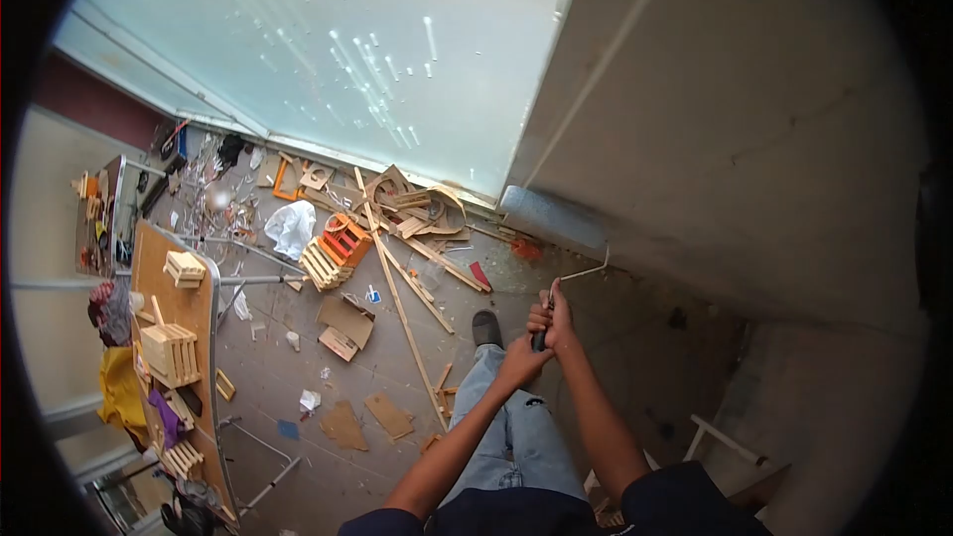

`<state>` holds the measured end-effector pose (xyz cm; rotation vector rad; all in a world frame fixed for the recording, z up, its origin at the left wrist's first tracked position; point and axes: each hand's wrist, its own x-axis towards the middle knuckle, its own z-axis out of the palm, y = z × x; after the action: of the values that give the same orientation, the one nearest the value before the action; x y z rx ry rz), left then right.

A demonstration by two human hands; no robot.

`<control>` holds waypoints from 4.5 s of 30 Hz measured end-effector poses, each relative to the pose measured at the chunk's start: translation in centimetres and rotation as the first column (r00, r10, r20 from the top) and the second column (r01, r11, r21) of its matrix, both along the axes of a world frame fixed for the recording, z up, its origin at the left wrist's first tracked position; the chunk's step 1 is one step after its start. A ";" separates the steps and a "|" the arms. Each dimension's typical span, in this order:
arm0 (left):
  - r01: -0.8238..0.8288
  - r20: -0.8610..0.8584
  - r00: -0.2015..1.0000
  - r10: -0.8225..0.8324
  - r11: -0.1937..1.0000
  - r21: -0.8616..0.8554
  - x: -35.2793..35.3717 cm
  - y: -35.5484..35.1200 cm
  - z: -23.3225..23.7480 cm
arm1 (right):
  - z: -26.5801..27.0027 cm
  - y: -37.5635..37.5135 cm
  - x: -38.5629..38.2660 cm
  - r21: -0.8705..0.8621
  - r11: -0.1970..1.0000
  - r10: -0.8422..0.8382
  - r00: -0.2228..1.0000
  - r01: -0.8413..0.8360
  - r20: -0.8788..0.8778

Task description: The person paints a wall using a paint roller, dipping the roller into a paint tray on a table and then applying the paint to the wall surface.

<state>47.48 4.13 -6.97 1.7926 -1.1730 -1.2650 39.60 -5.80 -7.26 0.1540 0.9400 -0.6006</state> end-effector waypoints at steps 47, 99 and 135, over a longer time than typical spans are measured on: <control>0.067 -0.180 0.984 0.001 0.925 0.374 0.6 -2.9 -9.9 | -9.6 -0.7 1.8 -0.164 0.986 -0.098 0.923 0.038 -0.372; 0.730 -0.893 0.421 -0.158 0.643 0.231 -10.1 17.1 22.6 | 25.0 22.5 -14.9 -0.498 0.810 -0.349 0.937 0.310 0.016; 0.731 -0.576 0.592 -0.564 0.677 0.088 -51.3 44.1 21.9 | 11.8 81.8 -77.4 -0.435 0.268 -0.647 -0.174 0.859 -0.742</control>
<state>-3.81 48.19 14.94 1.0565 -1.4177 -2.3213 -37.79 75.96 4.58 0.7687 1.9562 -1.9313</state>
